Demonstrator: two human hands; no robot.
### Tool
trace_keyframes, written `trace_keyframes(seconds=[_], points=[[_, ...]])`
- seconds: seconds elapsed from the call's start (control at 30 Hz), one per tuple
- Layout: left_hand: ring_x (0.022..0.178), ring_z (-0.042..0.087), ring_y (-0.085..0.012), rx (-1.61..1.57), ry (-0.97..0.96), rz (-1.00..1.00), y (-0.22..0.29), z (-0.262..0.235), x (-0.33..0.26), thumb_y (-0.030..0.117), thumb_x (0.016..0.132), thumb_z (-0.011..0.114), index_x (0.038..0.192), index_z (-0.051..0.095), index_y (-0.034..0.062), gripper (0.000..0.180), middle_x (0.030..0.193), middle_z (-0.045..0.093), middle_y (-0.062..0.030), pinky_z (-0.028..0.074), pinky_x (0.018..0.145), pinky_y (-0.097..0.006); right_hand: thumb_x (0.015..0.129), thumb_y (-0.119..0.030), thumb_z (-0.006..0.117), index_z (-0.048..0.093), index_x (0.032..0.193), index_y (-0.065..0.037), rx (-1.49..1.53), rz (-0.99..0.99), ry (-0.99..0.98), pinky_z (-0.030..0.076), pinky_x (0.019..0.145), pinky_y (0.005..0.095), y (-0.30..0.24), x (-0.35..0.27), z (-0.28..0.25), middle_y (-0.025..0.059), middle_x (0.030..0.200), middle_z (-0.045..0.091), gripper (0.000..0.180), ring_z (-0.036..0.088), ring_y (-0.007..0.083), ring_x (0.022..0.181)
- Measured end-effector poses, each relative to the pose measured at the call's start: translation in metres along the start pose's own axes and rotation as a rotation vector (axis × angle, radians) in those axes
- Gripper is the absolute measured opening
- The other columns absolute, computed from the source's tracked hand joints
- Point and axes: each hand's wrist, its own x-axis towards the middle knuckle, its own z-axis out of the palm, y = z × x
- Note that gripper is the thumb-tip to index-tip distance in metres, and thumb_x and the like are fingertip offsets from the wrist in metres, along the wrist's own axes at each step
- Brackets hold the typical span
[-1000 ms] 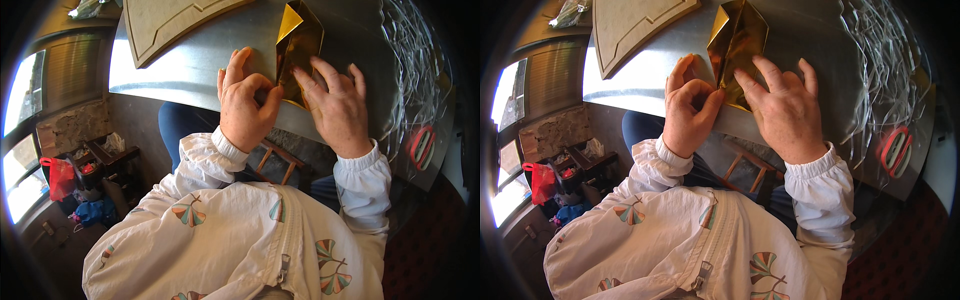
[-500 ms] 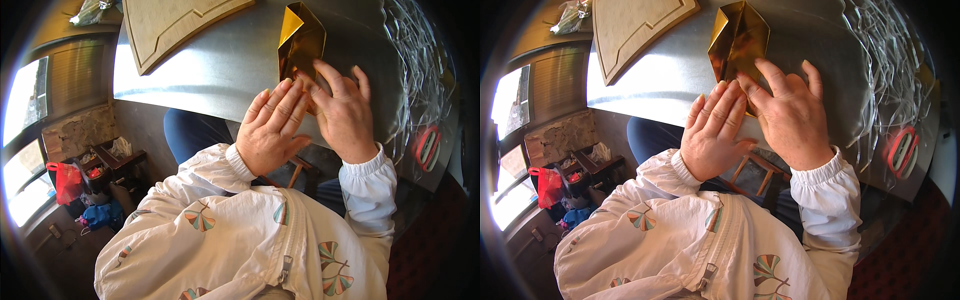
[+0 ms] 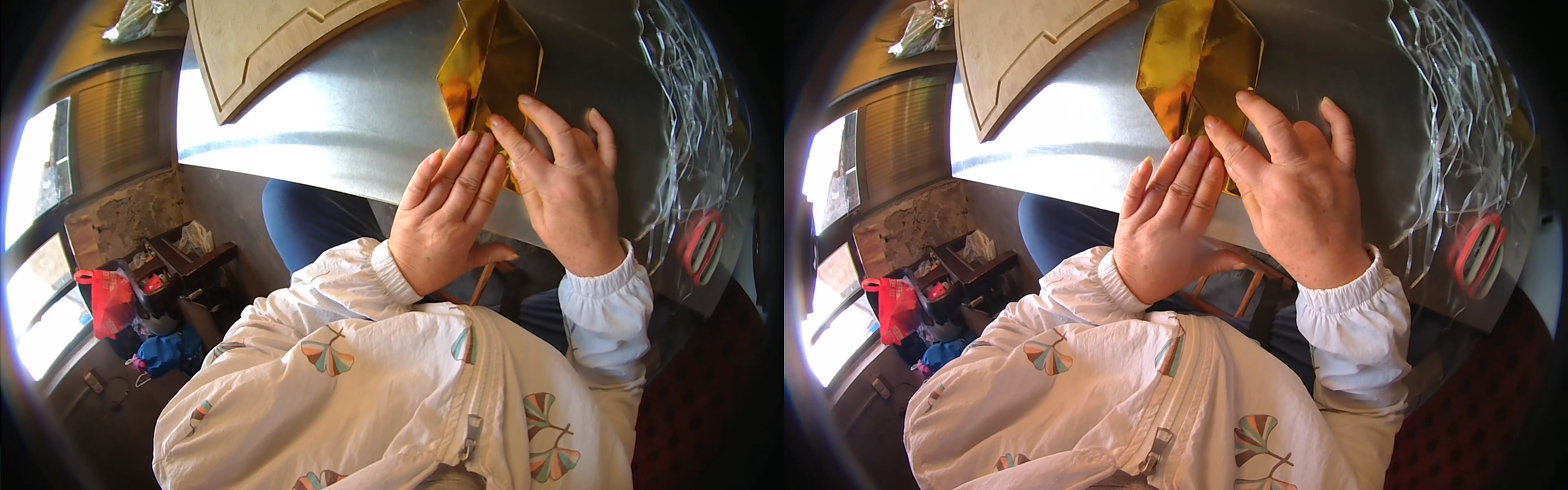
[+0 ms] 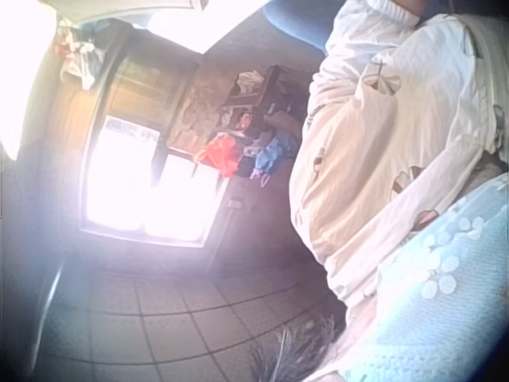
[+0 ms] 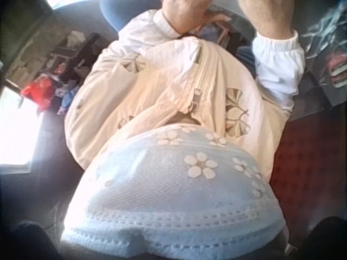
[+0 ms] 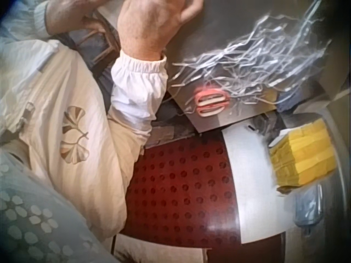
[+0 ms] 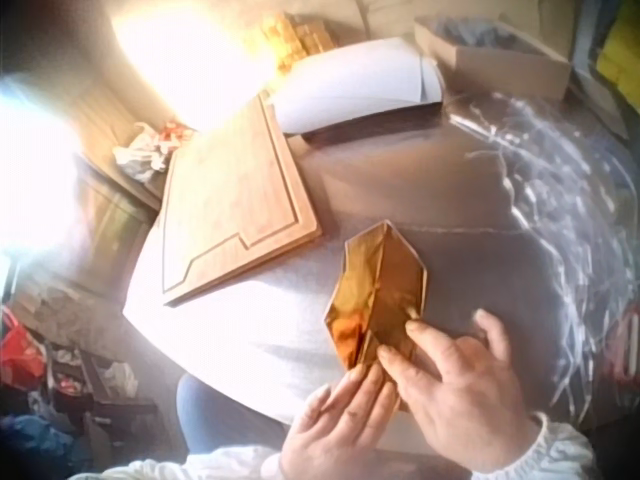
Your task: The person folds a gold-colored sheet of paper into a small triangular packet by hand, pressing the creases to form a neat shape. The person then picks up another gold sheet and begins folding it in the same manner.
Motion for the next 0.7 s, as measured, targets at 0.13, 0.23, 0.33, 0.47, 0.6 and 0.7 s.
trace_keyframes(seconds=[0.13, 0.23, 0.33, 0.47, 0.6, 0.7], points=[[0.146, 0.033, -0.0261, 0.005, -0.009, 0.02, -0.002, -0.004, -0.001, 0.058, 0.06, 0.073, 0.144, 0.046, 0.0041, 0.103, 0.153, 0.042, -0.0116, 0.015, 0.121, -0.044, 0.087, -0.02, 0.068, 0.07, 0.121, -0.022, -0.019, -0.003, 0.03, 0.034, 0.106, 0.0498, -0.001, 0.0, 0.001, -0.0006, 0.129, 0.054, 0.034, 0.059, 0.0174, 0.087], [0.145, 0.034, -0.0255, -0.017, -0.01, 0.092, -0.008, -0.002, -0.003, 0.055, 0.055, 0.076, 0.145, 0.047, 0.0107, 0.105, 0.152, 0.043, -0.0084, 0.017, 0.121, -0.045, 0.088, -0.019, 0.067, 0.07, 0.12, -0.023, -0.005, 0.004, 0.039, 0.034, 0.106, 0.0489, 0.001, -0.003, 0.004, -0.0013, 0.127, 0.056, 0.033, 0.059, 0.0174, 0.087], [0.141, 0.041, -0.0253, 0.067, -0.019, 0.205, -0.015, 0.0, -0.005, 0.063, 0.07, 0.069, 0.142, 0.053, 0.0172, 0.087, 0.151, 0.045, -0.0101, 0.016, 0.12, -0.044, 0.093, -0.017, 0.061, 0.066, 0.128, -0.021, 0.045, -0.009, -0.024, 0.03, 0.108, 0.0485, 0.006, -0.005, 0.001, 0.0029, 0.132, 0.057, 0.036, 0.06, 0.02, 0.103], [0.142, 0.039, -0.0264, 0.054, -0.017, 0.2, -0.016, 0.002, -0.006, 0.064, 0.072, 0.067, 0.143, 0.053, 0.0197, 0.085, 0.152, 0.044, -0.0113, 0.014, 0.12, -0.045, 0.095, -0.005, 0.05, 0.063, 0.132, -0.014, 0.148, -0.099, -0.115, 0.029, 0.11, 0.0413, 0.024, 0.004, -0.018, 0.0055, 0.136, 0.059, 0.04, 0.059, 0.0213, 0.115], [0.14, 0.042, -0.0256, 0.026, -0.018, 0.182, -0.014, 0.002, -0.005, 0.062, 0.073, 0.066, 0.141, 0.054, 0.0195, 0.081, 0.152, 0.044, -0.0094, 0.015, 0.12, -0.046, 0.092, -0.005, 0.053, 0.071, 0.118, -0.01, 0.158, 0.009, -0.198, 0.035, 0.103, 0.0387, 0.027, 0.009, -0.028, 0.0083, 0.126, 0.066, 0.032, 0.063, 0.0197, 0.1], [0.141, 0.042, -0.025, 0.063, -0.025, 0.195, -0.014, 0.003, -0.005, 0.063, 0.074, 0.065, 0.14, 0.055, 0.0188, 0.08, 0.152, 0.045, -0.0088, 0.013, 0.12, -0.045, 0.094, -0.009, 0.053, 0.073, 0.115, -0.009, 0.23, 0.04, -0.143, 0.037, 0.101, 0.0387, 0.023, 0.005, -0.027, 0.0102, 0.124, 0.067, 0.029, 0.065, 0.02, 0.101]])
